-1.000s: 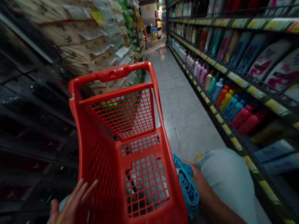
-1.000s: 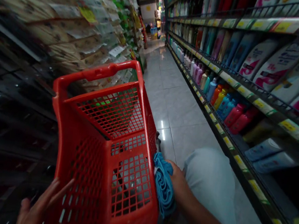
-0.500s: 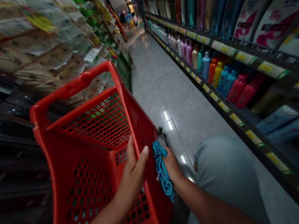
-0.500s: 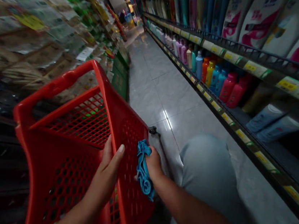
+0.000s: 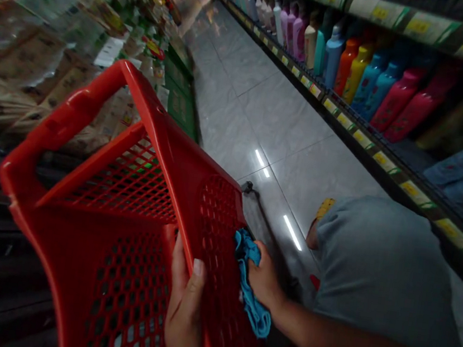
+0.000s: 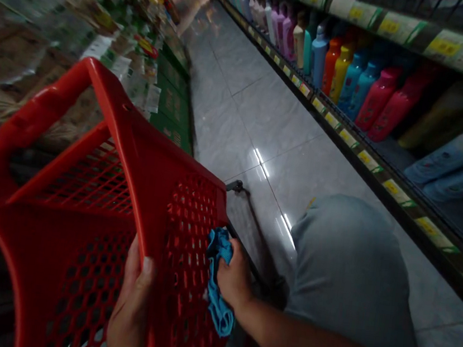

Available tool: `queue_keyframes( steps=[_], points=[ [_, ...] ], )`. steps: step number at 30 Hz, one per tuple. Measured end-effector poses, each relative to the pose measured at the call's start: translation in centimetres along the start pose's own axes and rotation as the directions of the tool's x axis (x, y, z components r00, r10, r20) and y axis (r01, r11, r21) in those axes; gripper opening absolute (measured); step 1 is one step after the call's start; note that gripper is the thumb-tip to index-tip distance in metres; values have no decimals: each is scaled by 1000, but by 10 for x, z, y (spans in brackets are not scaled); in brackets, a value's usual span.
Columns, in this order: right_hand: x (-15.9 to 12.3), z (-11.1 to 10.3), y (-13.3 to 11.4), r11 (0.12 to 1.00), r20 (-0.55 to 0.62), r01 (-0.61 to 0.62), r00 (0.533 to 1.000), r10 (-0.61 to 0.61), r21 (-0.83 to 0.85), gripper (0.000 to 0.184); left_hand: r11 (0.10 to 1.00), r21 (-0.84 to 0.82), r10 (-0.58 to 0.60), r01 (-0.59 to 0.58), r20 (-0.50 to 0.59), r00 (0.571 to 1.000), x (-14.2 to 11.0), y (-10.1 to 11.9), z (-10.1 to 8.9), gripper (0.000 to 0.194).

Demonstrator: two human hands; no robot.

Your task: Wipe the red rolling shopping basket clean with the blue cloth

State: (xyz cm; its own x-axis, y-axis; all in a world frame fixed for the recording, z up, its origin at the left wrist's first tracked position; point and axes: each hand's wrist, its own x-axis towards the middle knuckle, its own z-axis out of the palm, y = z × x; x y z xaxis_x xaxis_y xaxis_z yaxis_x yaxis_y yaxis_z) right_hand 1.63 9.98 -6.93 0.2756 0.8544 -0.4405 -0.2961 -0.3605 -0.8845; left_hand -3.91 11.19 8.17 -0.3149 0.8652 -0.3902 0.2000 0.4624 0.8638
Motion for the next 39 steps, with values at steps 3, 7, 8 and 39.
queue_keyframes(
  steps=[3, 7, 8, 39],
  points=[
    [20, 12, 1, 995, -23, -91, 996, 90, -46, 23, 999, 10, 32, -33, 74, 997, 1, -2, -5, 70],
    [47, 37, -75, 921, 98, 372, 918, -384, 115, 21, 997, -10, 72, -71, 132, 989, 4, -6, -12, 77],
    [58, 43, -91, 862, 115, 485, 857, -502, 150, 21, 997, 5, 81, -83, 116, 990, 4, -7, -13, 75],
    [139, 54, -124, 579, 127, 815, 573, -810, 11, 33, 928, 178, 279, -328, 256, 926, 12, -19, -24, 74]
  ],
)
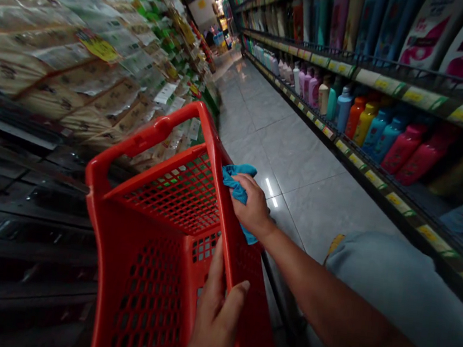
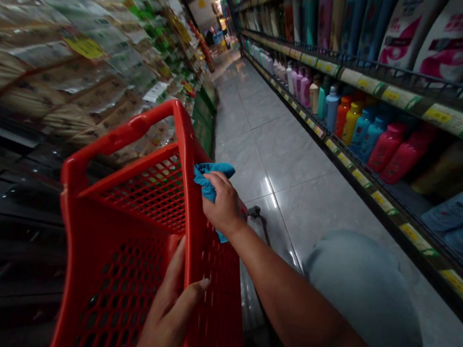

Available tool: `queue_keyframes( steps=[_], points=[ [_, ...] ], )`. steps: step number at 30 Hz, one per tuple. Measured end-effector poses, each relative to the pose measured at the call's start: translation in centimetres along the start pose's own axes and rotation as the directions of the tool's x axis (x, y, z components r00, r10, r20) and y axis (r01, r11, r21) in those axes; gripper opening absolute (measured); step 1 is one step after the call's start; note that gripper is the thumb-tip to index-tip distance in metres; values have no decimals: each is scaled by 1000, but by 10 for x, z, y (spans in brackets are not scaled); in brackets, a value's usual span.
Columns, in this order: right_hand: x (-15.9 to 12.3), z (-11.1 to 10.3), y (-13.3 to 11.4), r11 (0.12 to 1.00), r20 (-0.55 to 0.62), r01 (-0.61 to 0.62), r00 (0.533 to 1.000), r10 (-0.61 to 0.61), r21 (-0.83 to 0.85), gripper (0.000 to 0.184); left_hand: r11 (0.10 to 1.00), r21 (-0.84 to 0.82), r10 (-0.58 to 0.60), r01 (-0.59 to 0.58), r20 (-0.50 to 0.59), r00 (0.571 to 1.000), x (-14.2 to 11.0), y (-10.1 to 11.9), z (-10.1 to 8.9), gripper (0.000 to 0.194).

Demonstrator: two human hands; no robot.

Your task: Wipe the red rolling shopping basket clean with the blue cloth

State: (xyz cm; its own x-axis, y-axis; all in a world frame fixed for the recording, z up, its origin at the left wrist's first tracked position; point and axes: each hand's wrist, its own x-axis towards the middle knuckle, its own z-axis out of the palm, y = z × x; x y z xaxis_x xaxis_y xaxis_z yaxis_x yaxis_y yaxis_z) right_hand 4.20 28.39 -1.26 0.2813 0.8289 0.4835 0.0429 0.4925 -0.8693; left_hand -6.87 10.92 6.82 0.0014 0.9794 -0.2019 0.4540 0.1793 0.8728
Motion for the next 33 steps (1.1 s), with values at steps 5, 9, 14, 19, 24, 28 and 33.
queue_keyframes(
  steps=[5, 9, 14, 19, 24, 28, 33],
  points=[
    [-16, -14, 41, 951, -117, -303, 948, 295, -63, 28, 999, -34, 16, -16, 17, 1000, 3, 4, 6, 80],
    [-21, -15, 46, 925, -206, -367, 917, 342, -97, 31, 997, 12, 77, -78, 43, 996, 9, 2, 4, 79],
    [13, -16, 12, 995, -97, -73, 993, 66, -72, 38, 991, 41, 118, -124, 121, 986, 13, 2, -7, 77],
    [-3, -31, 25, 987, -137, -85, 988, 65, -140, 32, 981, 109, 137, -158, 184, 973, 16, 3, -25, 77],
    [-36, -34, 50, 909, -301, -402, 885, 356, -107, 26, 973, 137, 146, -184, 250, 957, 20, -1, -47, 72],
    [-4, -33, 28, 916, -291, -397, 884, 365, -57, 25, 967, 171, 141, -188, 257, 956, 22, -5, -66, 69],
    [44, -34, -6, 996, -299, 16, 953, -40, -83, 32, 968, 186, 107, -168, 296, 949, 28, -14, -87, 73]
  ],
)
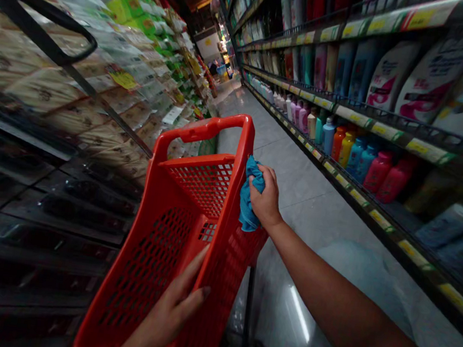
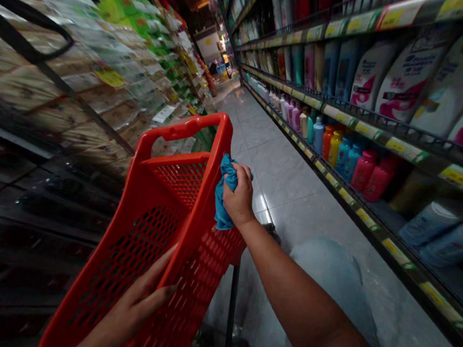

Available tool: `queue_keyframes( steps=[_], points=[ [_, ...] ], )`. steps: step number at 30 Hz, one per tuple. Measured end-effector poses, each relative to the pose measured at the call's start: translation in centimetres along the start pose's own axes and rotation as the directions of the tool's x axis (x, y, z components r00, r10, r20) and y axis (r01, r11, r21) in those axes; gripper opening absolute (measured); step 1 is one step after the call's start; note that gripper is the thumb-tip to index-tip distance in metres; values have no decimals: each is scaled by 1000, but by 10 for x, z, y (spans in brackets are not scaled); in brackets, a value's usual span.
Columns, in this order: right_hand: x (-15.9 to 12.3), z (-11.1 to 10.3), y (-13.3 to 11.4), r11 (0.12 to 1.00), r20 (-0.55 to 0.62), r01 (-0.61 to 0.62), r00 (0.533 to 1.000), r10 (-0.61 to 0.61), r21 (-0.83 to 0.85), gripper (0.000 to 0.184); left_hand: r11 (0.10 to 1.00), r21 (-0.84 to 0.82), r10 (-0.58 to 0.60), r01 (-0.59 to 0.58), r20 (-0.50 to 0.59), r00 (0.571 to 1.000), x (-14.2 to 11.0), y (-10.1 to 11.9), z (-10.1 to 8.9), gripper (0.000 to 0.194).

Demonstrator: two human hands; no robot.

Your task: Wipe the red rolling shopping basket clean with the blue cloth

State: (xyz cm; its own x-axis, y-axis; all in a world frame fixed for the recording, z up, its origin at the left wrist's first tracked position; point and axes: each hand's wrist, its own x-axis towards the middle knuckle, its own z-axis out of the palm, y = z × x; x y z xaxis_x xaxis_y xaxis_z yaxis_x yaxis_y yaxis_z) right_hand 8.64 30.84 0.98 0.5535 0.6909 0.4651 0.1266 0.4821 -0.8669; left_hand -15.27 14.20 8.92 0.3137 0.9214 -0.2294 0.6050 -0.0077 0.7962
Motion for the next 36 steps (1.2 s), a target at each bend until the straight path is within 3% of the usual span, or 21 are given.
queue_keyframes(
  steps=[1, 3, 4, 6, 7, 8, 11, 13, 16, 18, 20, 23, 25, 29, 33, 36],
  points=[
    [-1, 0, 2, 1000, -8, 11, 1000, -11, -17, 32, 1000, -5, -7, 8, 16, 1000, 0, -3, -3, 74],
    [-16, -4, 18, 978, -62, -188, 981, 183, -95, 33, 1000, -11, -25, 26, 37, 999, -1, -7, -11, 75],
    [-28, -8, 29, 927, -106, -349, 936, 337, -136, 32, 999, -13, -37, 38, 43, 998, -1, -8, -14, 75],
    [-55, -17, 51, 767, -189, -614, 789, 585, -188, 27, 998, -20, -56, 57, 55, 997, 0, -10, -22, 74],
    [-66, -21, 60, 703, -213, -683, 730, 649, -200, 23, 997, -26, -67, 69, 60, 996, 0, -11, -26, 74],
    [-74, -24, 66, 672, -220, -711, 703, 677, -207, 20, 996, -30, -77, 79, 65, 995, 0, -12, -30, 74],
    [-76, -26, 64, 696, -190, -688, 726, 661, -208, 19, 996, 3, -89, 89, 50, 995, -2, -17, -42, 72],
    [-61, -22, 44, 786, -139, -590, 807, 574, -183, 25, 995, 36, -89, 88, 24, 996, -5, -21, -49, 71],
    [-32, -14, -2, 957, -94, -254, 966, 243, -141, 31, 993, 73, -92, 92, -14, 996, -11, -26, -57, 68],
    [-15, -11, -37, 983, -95, 1, 995, -19, -184, 32, 992, 89, -83, 86, -32, 996, -13, -28, -61, 66],
    [4, -13, -69, 939, -32, 185, 979, -203, -290, 33, 993, 91, -70, 74, -48, 996, -14, -29, -65, 64],
    [40, -21, -105, 805, 212, 400, 916, -340, -438, 39, 994, 95, -45, 51, -67, 997, -16, -34, -70, 60],
    [66, -29, -119, 717, 328, 467, 882, -339, -517, 37, 994, 108, -21, 28, -65, 998, -18, -39, -76, 57],
    [101, -45, -133, 636, 402, 464, 880, -252, -617, 21, 981, 193, 31, -16, -76, 997, -23, -38, -93, 46],
    [95, -59, -147, 576, 562, 581, 792, -239, -575, 14, 946, 318, 73, -70, 3, 997, -4, -5, -95, 38],
    [80, -67, -162, 564, 613, 630, 747, -255, -534, 14, 925, 338, 201, -172, -54, 978, 25, 32, -67, 51]
  ],
)
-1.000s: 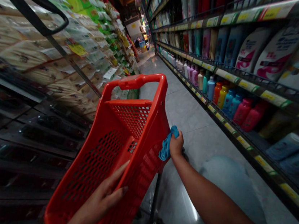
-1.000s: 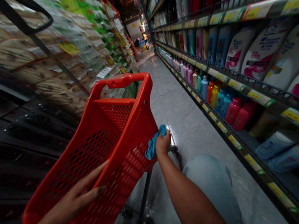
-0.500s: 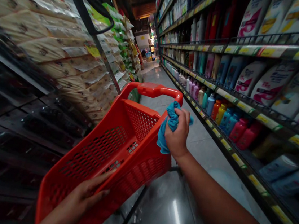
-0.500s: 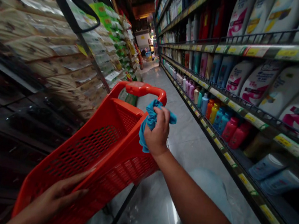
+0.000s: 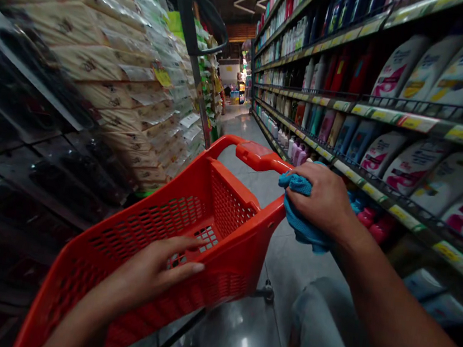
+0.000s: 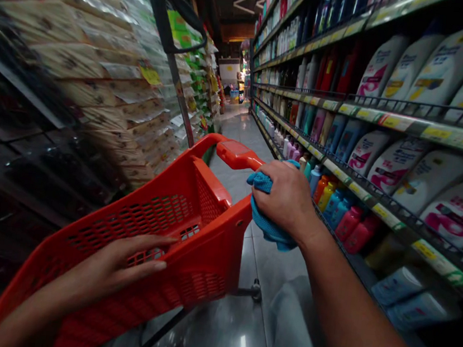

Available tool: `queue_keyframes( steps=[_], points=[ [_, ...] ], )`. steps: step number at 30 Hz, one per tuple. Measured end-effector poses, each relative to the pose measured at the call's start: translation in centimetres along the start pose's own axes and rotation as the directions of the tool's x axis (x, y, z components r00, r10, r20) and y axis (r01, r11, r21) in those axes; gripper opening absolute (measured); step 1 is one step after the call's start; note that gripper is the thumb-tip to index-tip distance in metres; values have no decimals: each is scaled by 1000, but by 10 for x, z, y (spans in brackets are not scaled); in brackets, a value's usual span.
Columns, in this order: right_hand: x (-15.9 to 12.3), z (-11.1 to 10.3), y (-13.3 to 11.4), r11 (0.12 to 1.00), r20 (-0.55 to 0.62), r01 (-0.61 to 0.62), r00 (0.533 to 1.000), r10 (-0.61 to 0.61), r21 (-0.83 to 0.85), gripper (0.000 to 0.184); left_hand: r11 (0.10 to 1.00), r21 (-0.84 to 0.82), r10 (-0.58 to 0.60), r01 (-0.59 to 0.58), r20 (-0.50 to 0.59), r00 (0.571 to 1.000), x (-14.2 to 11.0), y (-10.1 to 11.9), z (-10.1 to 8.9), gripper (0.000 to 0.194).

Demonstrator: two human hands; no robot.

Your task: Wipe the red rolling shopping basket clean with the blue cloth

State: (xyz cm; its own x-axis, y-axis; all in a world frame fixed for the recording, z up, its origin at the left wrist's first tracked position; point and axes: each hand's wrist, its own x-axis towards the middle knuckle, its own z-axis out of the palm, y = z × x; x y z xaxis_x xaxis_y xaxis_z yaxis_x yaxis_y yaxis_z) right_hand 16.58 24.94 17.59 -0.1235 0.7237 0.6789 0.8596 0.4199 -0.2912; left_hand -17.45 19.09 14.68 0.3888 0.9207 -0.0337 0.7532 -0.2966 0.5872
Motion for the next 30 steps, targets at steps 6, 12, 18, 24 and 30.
queue_keyframes(
  steps=[6, 12, 18, 24, 30],
  points=[
    [-8, -26, -13, 988, 163, 109, 978, -127, 113, 19, 975, 195, 130, -105, -119, 984, 30, 42, 52, 50],
    [18, -31, 3, 979, 272, 117, 949, -159, 166, 16, 910, 338, 332, -240, -249, 910, 9, 32, 52, 51],
    [73, -1, 4, 923, 403, 214, 851, -337, 320, 20, 862, 376, 461, -340, -304, 834, -8, 34, 49, 44],
    [131, 44, -5, 996, 460, 82, 885, -80, 16, 15, 866, 363, 465, -344, -332, 821, -22, 37, 53, 43],
    [103, 27, -6, 993, 445, 96, 888, -114, 62, 12, 871, 363, 455, -331, -340, 823, -25, 41, 60, 46]
  ],
)
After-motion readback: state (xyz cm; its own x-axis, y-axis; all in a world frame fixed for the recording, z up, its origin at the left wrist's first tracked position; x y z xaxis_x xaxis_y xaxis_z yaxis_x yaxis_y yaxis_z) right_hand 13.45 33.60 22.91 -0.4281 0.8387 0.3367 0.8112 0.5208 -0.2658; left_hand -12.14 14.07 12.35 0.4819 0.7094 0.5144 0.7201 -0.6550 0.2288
